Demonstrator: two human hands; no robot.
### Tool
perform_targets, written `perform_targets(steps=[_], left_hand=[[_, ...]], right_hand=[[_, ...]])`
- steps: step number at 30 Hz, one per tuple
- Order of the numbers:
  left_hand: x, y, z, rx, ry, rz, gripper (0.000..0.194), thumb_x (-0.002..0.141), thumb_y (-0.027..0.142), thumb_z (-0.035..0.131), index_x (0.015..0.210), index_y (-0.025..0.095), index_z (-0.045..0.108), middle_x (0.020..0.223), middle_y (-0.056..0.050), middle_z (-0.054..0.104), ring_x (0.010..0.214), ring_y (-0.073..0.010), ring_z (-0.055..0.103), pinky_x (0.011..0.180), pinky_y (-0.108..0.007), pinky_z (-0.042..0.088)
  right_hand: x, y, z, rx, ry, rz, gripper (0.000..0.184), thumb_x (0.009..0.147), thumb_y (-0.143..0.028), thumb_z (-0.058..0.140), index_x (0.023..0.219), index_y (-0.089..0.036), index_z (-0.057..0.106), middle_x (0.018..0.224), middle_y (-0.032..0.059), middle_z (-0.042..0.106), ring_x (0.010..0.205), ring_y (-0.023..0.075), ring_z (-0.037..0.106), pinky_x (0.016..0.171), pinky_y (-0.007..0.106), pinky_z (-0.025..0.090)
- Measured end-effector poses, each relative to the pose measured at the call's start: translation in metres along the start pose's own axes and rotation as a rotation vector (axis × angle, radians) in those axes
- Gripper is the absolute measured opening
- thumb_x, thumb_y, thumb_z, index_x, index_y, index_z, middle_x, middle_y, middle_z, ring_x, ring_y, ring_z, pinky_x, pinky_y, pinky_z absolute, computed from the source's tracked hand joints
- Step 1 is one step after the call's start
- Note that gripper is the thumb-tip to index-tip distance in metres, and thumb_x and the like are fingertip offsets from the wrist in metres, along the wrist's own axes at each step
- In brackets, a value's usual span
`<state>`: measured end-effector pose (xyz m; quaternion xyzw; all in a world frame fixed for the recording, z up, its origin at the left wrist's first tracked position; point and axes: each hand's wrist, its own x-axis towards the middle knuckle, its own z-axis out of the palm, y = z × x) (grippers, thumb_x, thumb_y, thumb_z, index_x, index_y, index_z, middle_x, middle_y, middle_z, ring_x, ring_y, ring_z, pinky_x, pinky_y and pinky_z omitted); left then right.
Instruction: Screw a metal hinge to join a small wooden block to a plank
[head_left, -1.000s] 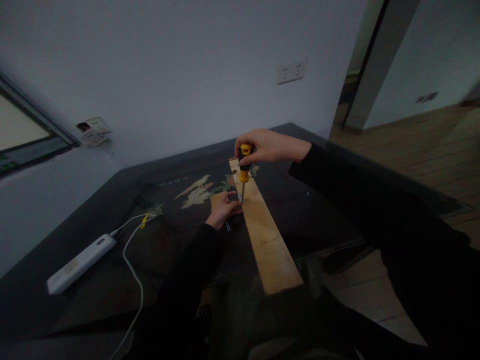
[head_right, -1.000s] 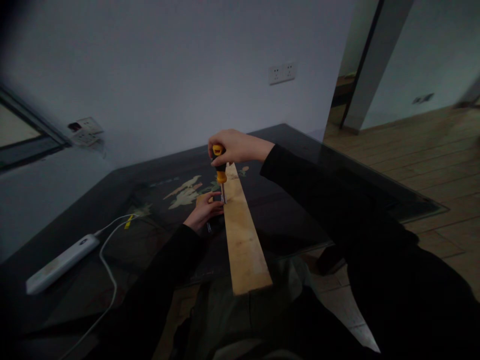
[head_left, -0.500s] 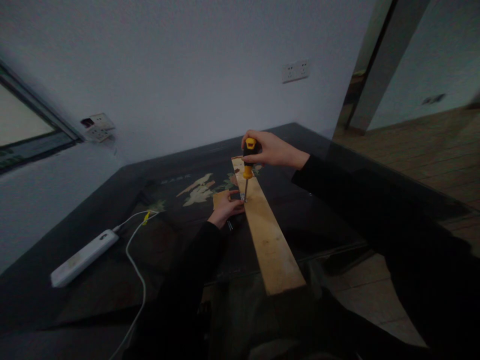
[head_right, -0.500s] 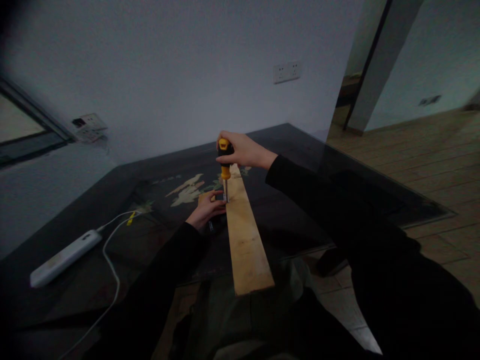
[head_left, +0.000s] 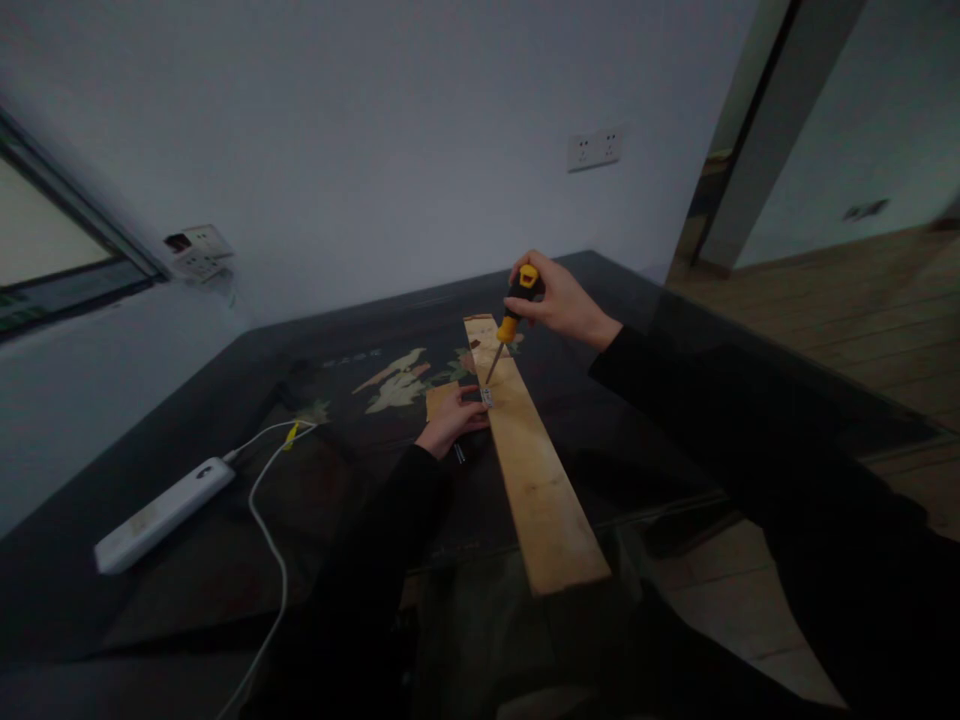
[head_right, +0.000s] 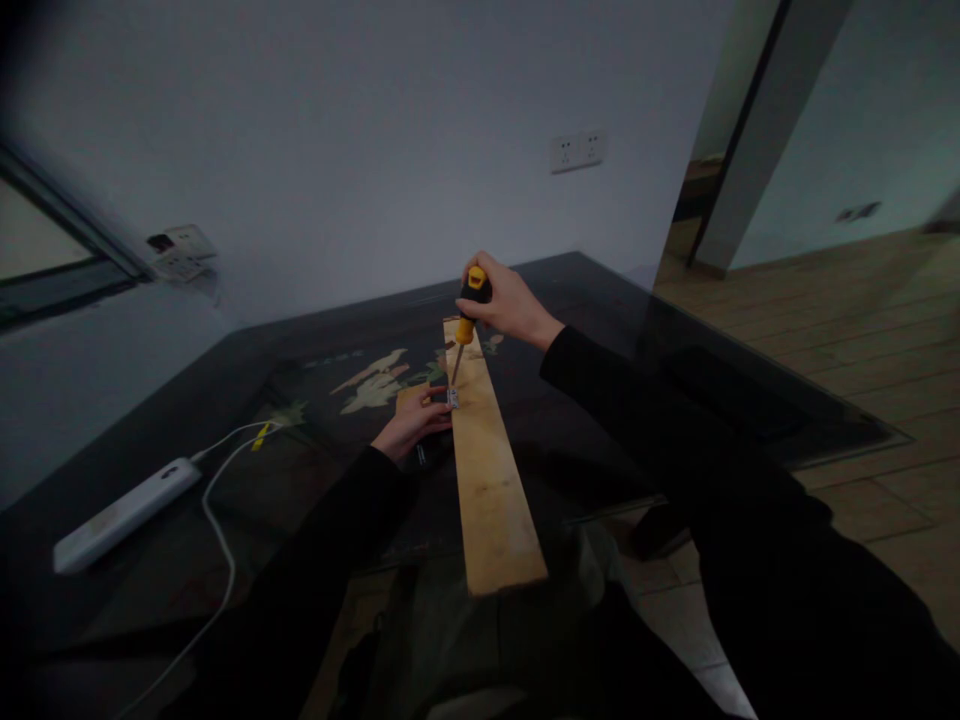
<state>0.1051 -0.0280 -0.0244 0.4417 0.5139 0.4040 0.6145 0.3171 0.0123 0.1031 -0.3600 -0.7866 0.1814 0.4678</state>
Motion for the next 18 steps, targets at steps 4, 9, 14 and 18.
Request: perform_targets(steps=[4, 9, 14, 18], left_hand=[[0.0015, 0.0003, -0.0005, 0.001, -0.008, -0.028, 0.044, 0.077, 0.005, 0.066, 0.118, 0.010, 0.051, 0.089, -0.008, 0.070, 0.063, -0.0113, 0.067, 0.070, -0.026, 0.057], [0.0037, -0.0007, -0.0013, -0.023, -0.012, -0.038, 0.046, 0.074, 0.007, 0.070, 0.117, 0.010, 0.053, 0.091, -0.010, 0.070, 0.069, -0.0134, 0.069, 0.075, -0.029, 0.058], [0.0019, 0.0005, -0.0002, -0.001, -0.026, -0.033, 0.041, 0.076, 0.006, 0.066, 0.116, 0.010, 0.057, 0.095, -0.011, 0.071, 0.072, -0.0132, 0.070, 0.078, -0.029, 0.057], [0.0000, 0.0021, 0.0006, 0.011, -0.034, -0.026, 0.039, 0.078, 0.006, 0.063, 0.117, 0.009, 0.057, 0.099, -0.012, 0.071, 0.073, -0.0125, 0.069, 0.079, -0.027, 0.057]], right_hand=[[-0.0060, -0.0011, 0.0031, -0.016, -0.012, 0.016, 0.026, 0.076, -0.028, 0.064, 0.095, -0.021, 0.046, 0.084, 0.0005, 0.049, 0.064, 0.0121, 0.048, 0.053, 0.026, 0.043], [-0.0073, -0.0004, 0.0059, -0.047, -0.023, 0.028, 0.027, 0.077, -0.029, 0.062, 0.098, -0.022, 0.046, 0.084, 0.0009, 0.050, 0.067, 0.0132, 0.048, 0.054, 0.026, 0.042], [-0.0074, 0.0024, 0.0059, -0.070, -0.008, 0.019, 0.028, 0.076, -0.029, 0.063, 0.097, -0.021, 0.047, 0.086, 0.0016, 0.051, 0.069, 0.0137, 0.049, 0.055, 0.026, 0.042], [-0.0083, 0.0008, 0.0048, -0.059, -0.032, 0.032, 0.029, 0.077, -0.029, 0.062, 0.099, -0.021, 0.046, 0.087, 0.0015, 0.052, 0.067, 0.0132, 0.048, 0.056, 0.027, 0.042]])
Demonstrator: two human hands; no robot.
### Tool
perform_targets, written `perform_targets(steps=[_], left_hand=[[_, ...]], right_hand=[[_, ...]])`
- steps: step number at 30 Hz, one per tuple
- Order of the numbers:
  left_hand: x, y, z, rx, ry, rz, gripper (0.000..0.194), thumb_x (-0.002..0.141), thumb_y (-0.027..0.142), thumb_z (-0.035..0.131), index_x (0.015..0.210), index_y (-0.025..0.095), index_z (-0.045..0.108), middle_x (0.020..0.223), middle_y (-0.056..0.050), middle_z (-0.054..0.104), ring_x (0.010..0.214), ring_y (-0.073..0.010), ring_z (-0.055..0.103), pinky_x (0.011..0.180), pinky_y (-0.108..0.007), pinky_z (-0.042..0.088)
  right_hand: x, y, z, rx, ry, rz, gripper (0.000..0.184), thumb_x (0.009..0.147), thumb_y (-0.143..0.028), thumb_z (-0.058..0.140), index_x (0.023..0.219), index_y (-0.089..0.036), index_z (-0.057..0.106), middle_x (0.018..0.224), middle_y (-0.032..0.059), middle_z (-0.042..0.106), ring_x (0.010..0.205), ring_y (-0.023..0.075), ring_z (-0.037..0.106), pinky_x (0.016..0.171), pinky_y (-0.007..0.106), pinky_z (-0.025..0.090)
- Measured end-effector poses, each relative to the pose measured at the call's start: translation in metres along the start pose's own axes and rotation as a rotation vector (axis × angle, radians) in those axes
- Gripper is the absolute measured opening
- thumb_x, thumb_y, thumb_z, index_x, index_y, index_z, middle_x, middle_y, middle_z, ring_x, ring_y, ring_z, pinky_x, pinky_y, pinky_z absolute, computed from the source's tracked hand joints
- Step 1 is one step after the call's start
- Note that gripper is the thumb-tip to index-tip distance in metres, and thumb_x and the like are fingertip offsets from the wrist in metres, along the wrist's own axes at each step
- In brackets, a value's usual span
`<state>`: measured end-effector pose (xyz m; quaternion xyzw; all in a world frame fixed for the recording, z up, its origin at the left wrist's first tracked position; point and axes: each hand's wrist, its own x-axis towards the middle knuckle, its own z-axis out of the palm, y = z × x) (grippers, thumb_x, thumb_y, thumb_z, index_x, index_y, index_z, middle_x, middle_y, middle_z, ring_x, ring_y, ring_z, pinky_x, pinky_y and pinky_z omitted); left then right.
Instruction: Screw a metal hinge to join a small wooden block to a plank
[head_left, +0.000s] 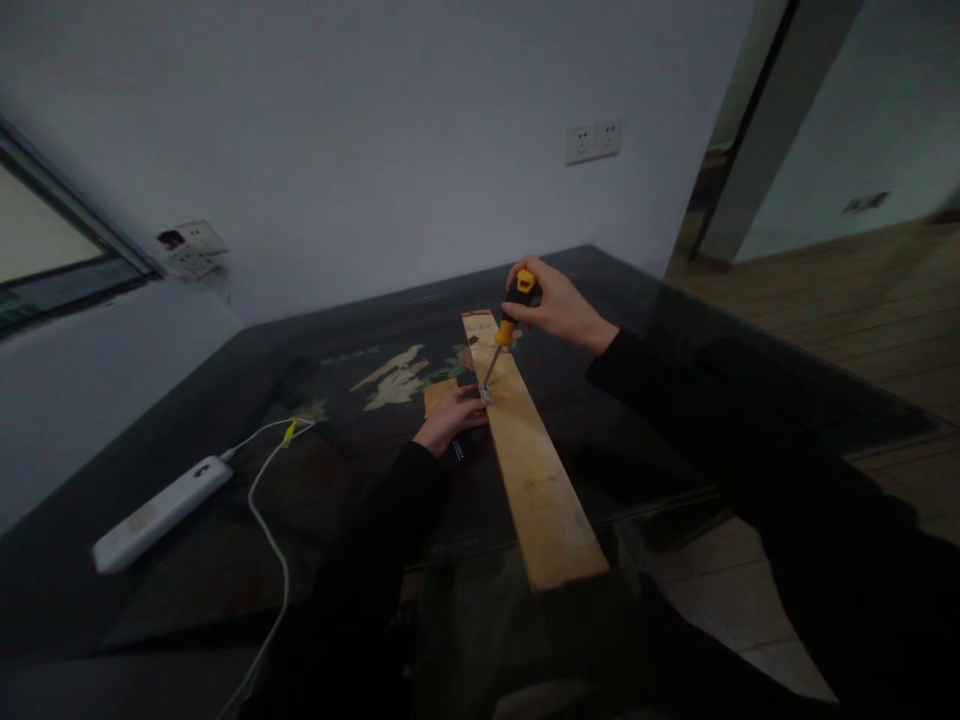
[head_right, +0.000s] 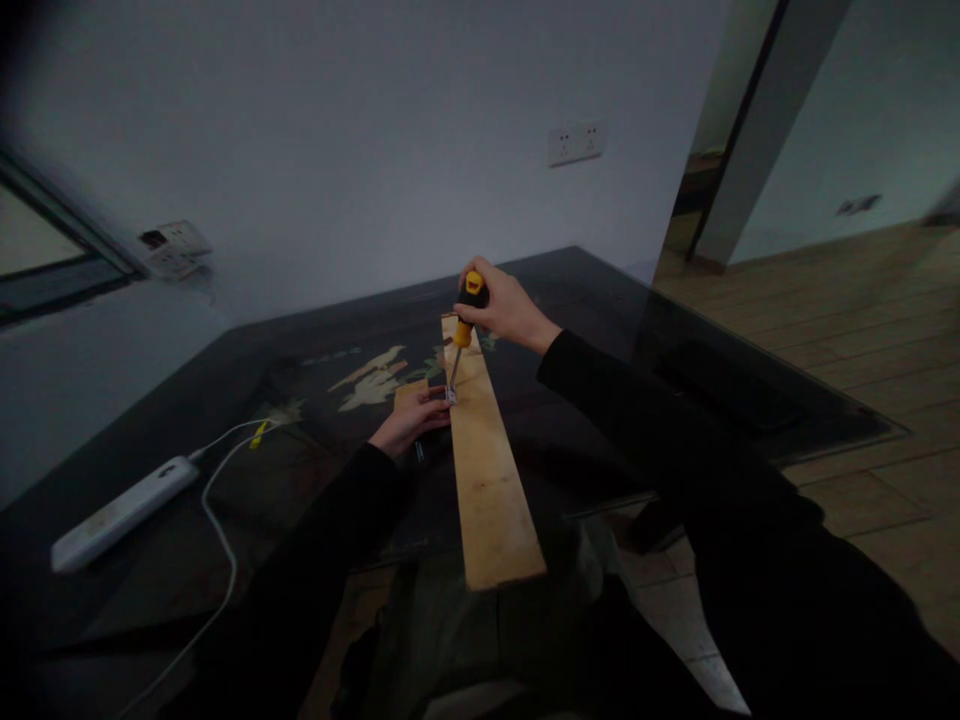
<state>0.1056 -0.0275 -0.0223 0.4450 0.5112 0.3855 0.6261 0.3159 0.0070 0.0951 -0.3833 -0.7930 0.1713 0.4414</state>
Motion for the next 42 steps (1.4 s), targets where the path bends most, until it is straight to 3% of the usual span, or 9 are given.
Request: perform_targets(steps=[14, 32, 36, 42], left_hand=[[0.001, -0.001, -0.002, -0.018, -0.002, 0.006, 0.041, 0.076, 0.008, 0.067, 0.117, 0.010, 0.058, 0.102, -0.013, 0.070, 0.077, -0.0142, 0.070, 0.079, -0.028, 0.058], [-0.003, 0.001, 0.002, -0.052, 0.015, -0.024, 0.038, 0.077, 0.005, 0.068, 0.114, 0.011, 0.059, 0.092, -0.009, 0.072, 0.070, -0.0129, 0.069, 0.071, -0.024, 0.057], [-0.001, 0.000, 0.001, -0.035, 0.029, -0.025, 0.042, 0.078, 0.004, 0.065, 0.119, 0.010, 0.057, 0.093, -0.010, 0.072, 0.069, -0.0125, 0.069, 0.069, -0.023, 0.057], [-0.002, 0.000, 0.002, -0.019, 0.041, -0.017, 0.043, 0.079, 0.003, 0.062, 0.121, 0.009, 0.056, 0.093, -0.010, 0.072, 0.069, -0.0116, 0.069, 0.070, -0.022, 0.057]], right_hand=[[-0.001, -0.017, -0.005, -0.056, -0.099, -0.160, 0.024, 0.077, -0.028, 0.064, 0.092, -0.020, 0.047, 0.085, 0.0004, 0.052, 0.074, 0.0138, 0.043, 0.067, 0.028, 0.037], [-0.023, -0.037, 0.000, -0.152, -0.140, -0.205, 0.025, 0.079, -0.033, 0.064, 0.092, -0.019, 0.048, 0.083, 0.0006, 0.055, 0.071, 0.0138, 0.047, 0.067, 0.028, 0.034], [-0.017, -0.040, 0.000, -0.126, -0.150, -0.167, 0.023, 0.082, -0.032, 0.061, 0.094, -0.019, 0.047, 0.084, 0.0016, 0.056, 0.073, 0.0144, 0.049, 0.067, 0.028, 0.035], [0.011, -0.047, -0.013, -0.092, -0.388, -0.083, 0.018, 0.084, -0.021, 0.056, 0.101, -0.018, 0.048, 0.084, 0.0020, 0.057, 0.066, 0.0111, 0.048, 0.056, 0.023, 0.037]])
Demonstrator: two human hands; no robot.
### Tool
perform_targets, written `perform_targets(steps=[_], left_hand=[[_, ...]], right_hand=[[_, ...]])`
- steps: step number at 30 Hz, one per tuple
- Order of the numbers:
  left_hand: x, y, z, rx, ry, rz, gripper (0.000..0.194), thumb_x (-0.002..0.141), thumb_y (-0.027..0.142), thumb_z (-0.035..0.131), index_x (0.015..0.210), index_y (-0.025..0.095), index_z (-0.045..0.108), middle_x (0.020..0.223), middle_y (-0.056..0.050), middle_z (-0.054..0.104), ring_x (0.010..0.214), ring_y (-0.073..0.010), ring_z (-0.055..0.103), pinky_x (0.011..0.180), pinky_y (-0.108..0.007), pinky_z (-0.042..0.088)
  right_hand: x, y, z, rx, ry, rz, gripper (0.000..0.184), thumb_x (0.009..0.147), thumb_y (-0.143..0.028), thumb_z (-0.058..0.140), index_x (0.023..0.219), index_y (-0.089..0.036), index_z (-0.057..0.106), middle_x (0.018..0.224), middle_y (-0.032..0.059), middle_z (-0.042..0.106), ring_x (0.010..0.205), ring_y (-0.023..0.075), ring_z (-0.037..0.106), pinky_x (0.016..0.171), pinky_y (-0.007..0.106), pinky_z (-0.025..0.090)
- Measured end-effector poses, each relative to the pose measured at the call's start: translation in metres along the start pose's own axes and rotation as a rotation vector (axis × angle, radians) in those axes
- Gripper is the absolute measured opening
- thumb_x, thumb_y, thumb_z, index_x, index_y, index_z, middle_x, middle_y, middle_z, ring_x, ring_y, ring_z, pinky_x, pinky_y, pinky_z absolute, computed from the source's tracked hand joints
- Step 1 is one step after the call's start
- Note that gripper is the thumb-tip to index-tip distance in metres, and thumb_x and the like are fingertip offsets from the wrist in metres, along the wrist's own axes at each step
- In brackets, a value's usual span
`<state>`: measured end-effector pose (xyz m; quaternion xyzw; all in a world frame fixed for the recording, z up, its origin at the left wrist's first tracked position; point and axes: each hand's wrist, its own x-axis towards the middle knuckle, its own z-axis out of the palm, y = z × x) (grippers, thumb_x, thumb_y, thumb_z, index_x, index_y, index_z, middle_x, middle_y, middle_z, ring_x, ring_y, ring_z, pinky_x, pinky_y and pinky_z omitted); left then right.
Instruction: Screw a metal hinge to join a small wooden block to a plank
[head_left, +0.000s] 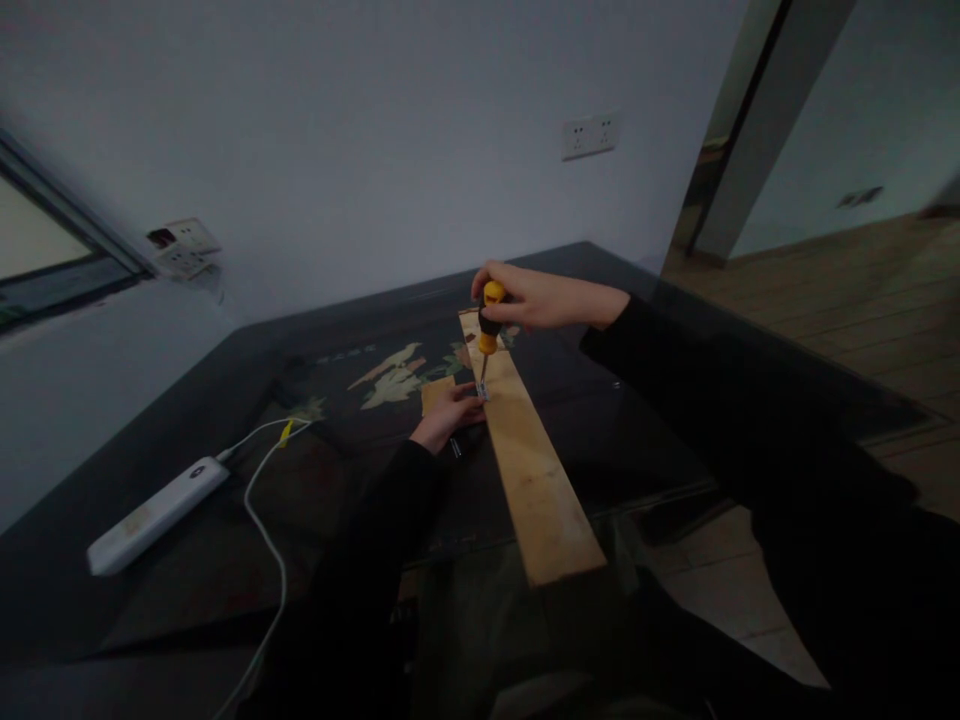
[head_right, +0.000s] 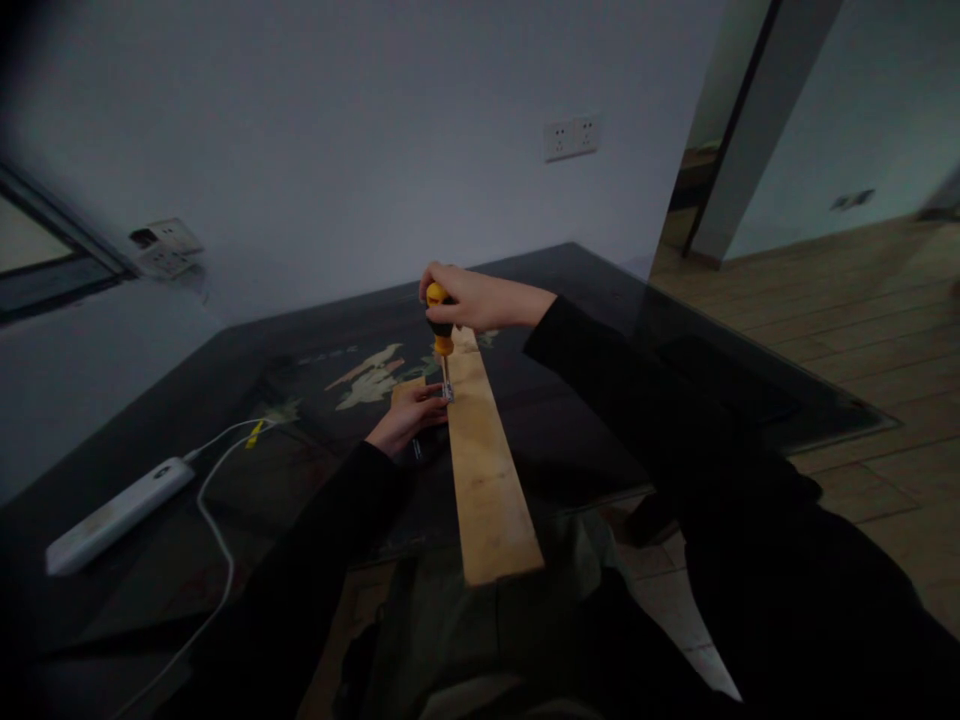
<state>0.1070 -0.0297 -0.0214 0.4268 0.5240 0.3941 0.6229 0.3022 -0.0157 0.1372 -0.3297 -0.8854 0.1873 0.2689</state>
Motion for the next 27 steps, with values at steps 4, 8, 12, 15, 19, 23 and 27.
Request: perform_targets(steps=[4, 8, 12, 15, 19, 23, 27], left_hand=[[-0.003, 0.002, 0.001, 0.015, 0.013, -0.005, 0.046, 0.078, 0.004, 0.065, 0.122, 0.009, 0.055, 0.094, -0.011, 0.072, 0.067, -0.0117, 0.069, 0.070, -0.023, 0.058], [-0.004, 0.005, 0.002, 0.019, 0.025, -0.014, 0.045, 0.078, 0.004, 0.065, 0.121, 0.009, 0.055, 0.093, -0.011, 0.072, 0.064, -0.0112, 0.068, 0.071, -0.023, 0.058], [-0.005, 0.006, 0.003, 0.014, 0.014, -0.013, 0.043, 0.078, 0.005, 0.065, 0.119, 0.008, 0.055, 0.089, -0.010, 0.073, 0.063, -0.0107, 0.068, 0.067, -0.020, 0.058], [-0.005, 0.005, 0.004, 0.007, 0.012, -0.007, 0.040, 0.077, 0.004, 0.065, 0.116, 0.008, 0.056, 0.086, -0.009, 0.072, 0.062, -0.0101, 0.068, 0.063, -0.018, 0.057], [-0.004, 0.004, 0.003, 0.005, 0.017, -0.001, 0.041, 0.076, 0.006, 0.069, 0.115, 0.009, 0.058, 0.088, -0.009, 0.073, 0.061, -0.0106, 0.068, 0.063, -0.019, 0.057], [-0.003, 0.004, 0.003, 0.022, 0.012, -0.007, 0.040, 0.077, 0.005, 0.066, 0.116, 0.009, 0.058, 0.091, -0.010, 0.073, 0.063, -0.0110, 0.068, 0.065, -0.021, 0.057], [-0.003, 0.004, 0.003, 0.020, 0.022, -0.012, 0.041, 0.079, 0.004, 0.063, 0.119, 0.008, 0.056, 0.092, -0.011, 0.073, 0.063, -0.0109, 0.068, 0.066, -0.021, 0.056]], right_hand=[[0.016, -0.002, -0.012, -0.047, -0.056, 0.008, 0.018, 0.084, -0.020, 0.058, 0.101, -0.019, 0.053, 0.086, 0.0019, 0.058, 0.062, 0.0092, 0.048, 0.051, 0.022, 0.036], [0.033, 0.001, -0.015, -0.194, -0.047, 0.020, 0.013, 0.085, -0.023, 0.061, 0.096, -0.017, 0.059, 0.079, 0.0032, 0.061, 0.066, 0.0123, 0.053, 0.057, 0.025, 0.037], [0.045, 0.005, -0.010, -0.491, 0.081, 0.069, 0.029, 0.085, -0.041, 0.061, 0.090, -0.013, 0.065, 0.080, 0.0089, 0.062, 0.083, 0.0216, 0.058, 0.067, 0.030, 0.037], [0.049, 0.004, -0.007, -0.649, 0.120, 0.137, 0.049, 0.090, -0.055, 0.048, 0.095, -0.010, 0.067, 0.089, 0.0134, 0.064, 0.091, 0.0257, 0.059, 0.073, 0.033, 0.038], [0.048, -0.006, -0.019, -0.618, -0.041, 0.134, 0.049, 0.087, -0.053, 0.053, 0.111, -0.011, 0.064, 0.097, 0.0113, 0.066, 0.088, 0.0218, 0.060, 0.071, 0.031, 0.039], [0.044, -0.014, -0.036, -0.492, -0.225, 0.075, 0.036, 0.086, -0.035, 0.060, 0.116, -0.015, 0.062, 0.093, 0.0048, 0.066, 0.076, 0.0144, 0.060, 0.067, 0.027, 0.039], [0.043, -0.013, -0.036, -0.545, -0.183, 0.087, 0.029, 0.087, -0.030, 0.057, 0.109, -0.013, 0.067, 0.090, 0.0064, 0.067, 0.079, 0.0164, 0.061, 0.068, 0.029, 0.039]])
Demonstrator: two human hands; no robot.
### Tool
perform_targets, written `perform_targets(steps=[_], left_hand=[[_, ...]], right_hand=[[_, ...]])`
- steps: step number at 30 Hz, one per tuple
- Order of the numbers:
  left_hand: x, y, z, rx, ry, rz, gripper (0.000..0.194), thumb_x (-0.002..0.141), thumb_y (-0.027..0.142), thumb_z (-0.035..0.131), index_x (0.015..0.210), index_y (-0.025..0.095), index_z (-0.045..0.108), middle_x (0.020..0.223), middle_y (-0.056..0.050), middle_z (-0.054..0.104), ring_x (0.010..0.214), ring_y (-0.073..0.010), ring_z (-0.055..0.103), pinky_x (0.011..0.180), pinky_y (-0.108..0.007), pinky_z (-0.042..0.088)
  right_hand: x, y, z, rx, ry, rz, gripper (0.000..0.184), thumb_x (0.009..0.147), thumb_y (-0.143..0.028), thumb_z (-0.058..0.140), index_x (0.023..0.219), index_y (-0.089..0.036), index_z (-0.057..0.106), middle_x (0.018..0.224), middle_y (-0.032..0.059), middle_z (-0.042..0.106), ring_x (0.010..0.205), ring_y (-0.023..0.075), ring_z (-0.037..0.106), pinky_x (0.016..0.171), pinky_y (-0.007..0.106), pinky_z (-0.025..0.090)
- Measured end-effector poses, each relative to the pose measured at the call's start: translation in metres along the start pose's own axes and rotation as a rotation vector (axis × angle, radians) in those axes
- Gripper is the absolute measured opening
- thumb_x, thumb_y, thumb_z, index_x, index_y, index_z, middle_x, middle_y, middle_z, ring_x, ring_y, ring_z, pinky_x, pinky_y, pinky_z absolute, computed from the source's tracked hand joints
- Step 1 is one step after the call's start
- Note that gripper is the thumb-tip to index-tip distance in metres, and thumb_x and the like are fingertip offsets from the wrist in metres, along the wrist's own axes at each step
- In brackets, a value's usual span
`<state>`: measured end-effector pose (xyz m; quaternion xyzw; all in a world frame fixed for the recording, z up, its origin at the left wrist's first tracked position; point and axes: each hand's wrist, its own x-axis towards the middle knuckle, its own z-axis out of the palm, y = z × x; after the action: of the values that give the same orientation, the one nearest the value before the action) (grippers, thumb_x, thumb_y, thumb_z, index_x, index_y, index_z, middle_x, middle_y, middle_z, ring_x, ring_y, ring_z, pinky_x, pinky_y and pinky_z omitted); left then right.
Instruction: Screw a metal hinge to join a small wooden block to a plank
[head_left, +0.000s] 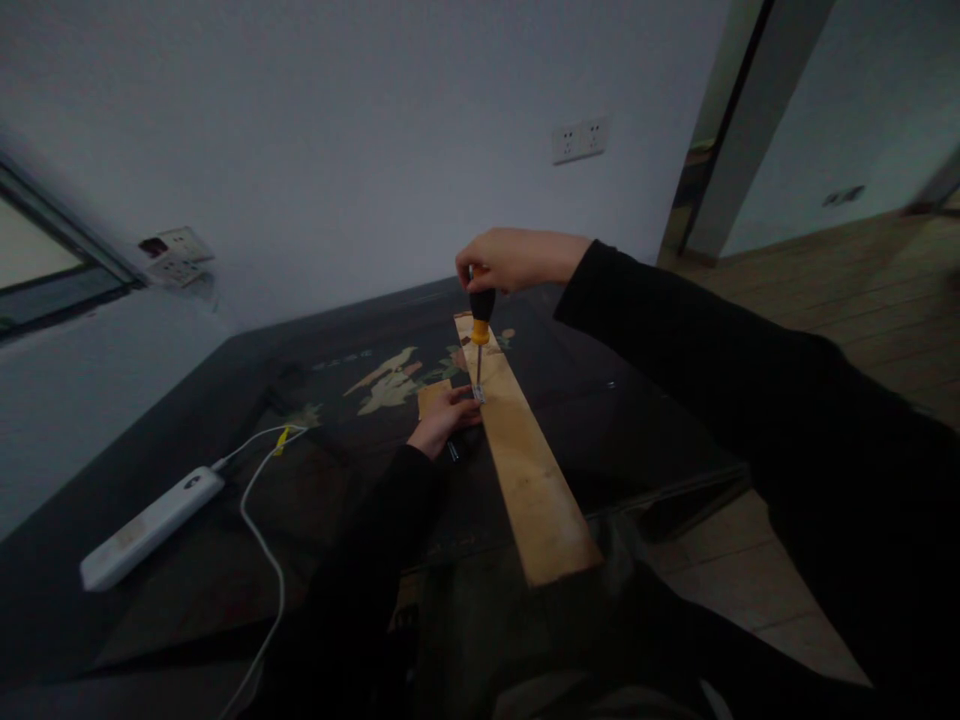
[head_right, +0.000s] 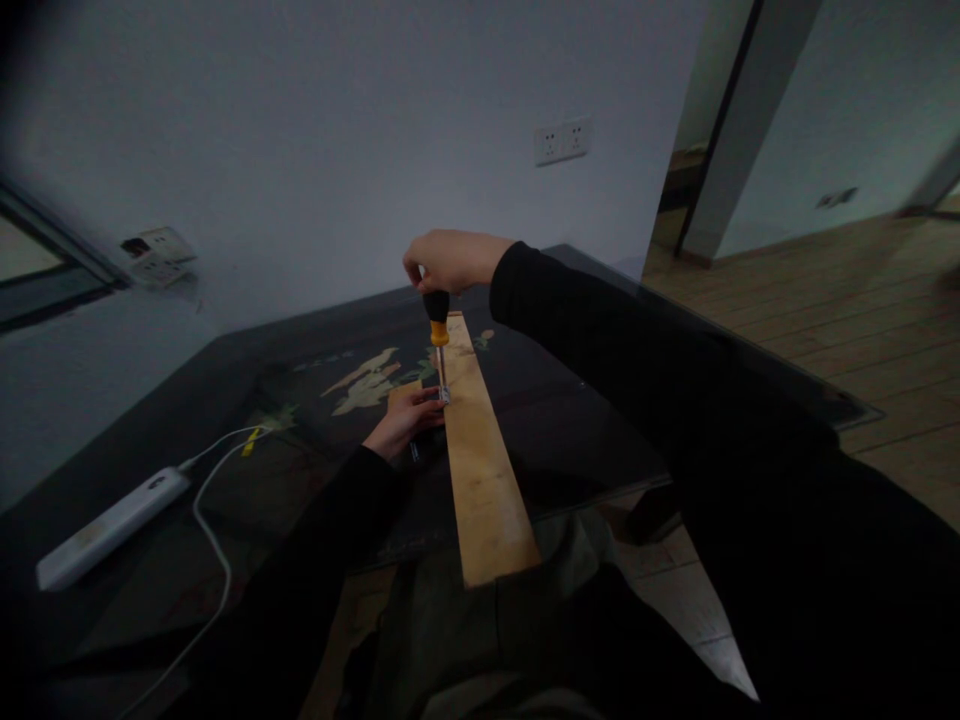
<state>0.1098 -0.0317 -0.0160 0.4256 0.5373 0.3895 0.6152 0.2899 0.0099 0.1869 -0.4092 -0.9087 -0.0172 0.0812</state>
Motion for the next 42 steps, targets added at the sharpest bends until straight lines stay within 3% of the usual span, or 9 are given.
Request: perform_targets(steps=[5, 13, 18, 23, 31, 37, 42], left_hand=[[-0.001, 0.000, 0.000, 0.002, -0.018, 0.008, 0.038, 0.082, 0.003, 0.060, 0.119, 0.007, 0.056, 0.090, -0.010, 0.072, 0.063, -0.0104, 0.068, 0.064, -0.019, 0.056], [-0.002, 0.000, 0.000, 0.000, 0.001, 0.001, 0.042, 0.081, 0.004, 0.061, 0.122, 0.007, 0.054, 0.087, -0.009, 0.072, 0.061, -0.0096, 0.067, 0.064, -0.019, 0.056], [-0.001, 0.000, -0.001, 0.007, -0.003, 0.010, 0.043, 0.078, 0.005, 0.065, 0.120, 0.009, 0.056, 0.089, -0.010, 0.072, 0.063, -0.0101, 0.067, 0.066, -0.021, 0.056], [-0.001, -0.001, -0.001, -0.009, 0.002, 0.011, 0.042, 0.077, 0.006, 0.066, 0.118, 0.009, 0.056, 0.091, -0.010, 0.071, 0.067, -0.0110, 0.068, 0.072, -0.023, 0.057], [-0.005, 0.003, 0.003, -0.004, 0.017, -0.003, 0.037, 0.079, 0.003, 0.062, 0.114, 0.009, 0.056, 0.088, -0.008, 0.071, 0.063, -0.0096, 0.067, 0.065, -0.019, 0.056], [-0.005, 0.003, 0.003, -0.012, 0.017, -0.004, 0.038, 0.078, 0.003, 0.063, 0.115, 0.010, 0.056, 0.088, -0.008, 0.071, 0.064, -0.0097, 0.067, 0.066, -0.019, 0.056], [0.006, 0.000, -0.005, -0.004, -0.023, -0.025, 0.035, 0.078, 0.012, 0.067, 0.111, 0.012, 0.057, 0.085, -0.007, 0.070, 0.062, -0.0112, 0.067, 0.066, -0.023, 0.058]], right_hand=[[0.002, 0.001, 0.015, -0.094, 0.149, 0.112, 0.035, 0.090, -0.041, 0.051, 0.104, -0.014, 0.069, 0.093, 0.0108, 0.067, 0.091, 0.0236, 0.061, 0.072, 0.032, 0.038], [0.002, -0.005, 0.024, -0.135, 0.252, 0.214, 0.044, 0.092, -0.048, 0.046, 0.098, -0.010, 0.069, 0.090, 0.0130, 0.064, 0.093, 0.0278, 0.059, 0.076, 0.035, 0.037], [-0.003, 0.002, 0.021, 0.002, 0.176, 0.112, 0.042, 0.086, -0.049, 0.055, 0.103, -0.013, 0.068, 0.093, 0.0106, 0.066, 0.087, 0.0218, 0.058, 0.072, 0.032, 0.037], [-0.006, 0.014, 0.018, 0.132, 0.085, -0.064, 0.031, 0.083, -0.032, 0.062, 0.108, -0.013, 0.067, 0.093, 0.0071, 0.067, 0.080, 0.0151, 0.056, 0.070, 0.029, 0.036], [-0.008, 0.011, 0.019, 0.103, 0.110, -0.091, 0.027, 0.084, -0.027, 0.059, 0.103, -0.010, 0.070, 0.092, 0.0088, 0.069, 0.078, 0.0144, 0.056, 0.068, 0.028, 0.035], [-0.012, 0.007, 0.019, 0.161, 0.108, -0.012, 0.028, 0.085, -0.029, 0.059, 0.103, -0.010, 0.069, 0.086, 0.0070, 0.068, 0.070, 0.0124, 0.059, 0.067, 0.027, 0.036], [-0.014, 0.006, 0.022, 0.228, 0.107, 0.011, 0.026, 0.086, -0.029, 0.059, 0.103, -0.011, 0.068, 0.080, 0.0047, 0.067, 0.063, 0.0105, 0.059, 0.064, 0.026, 0.037]])
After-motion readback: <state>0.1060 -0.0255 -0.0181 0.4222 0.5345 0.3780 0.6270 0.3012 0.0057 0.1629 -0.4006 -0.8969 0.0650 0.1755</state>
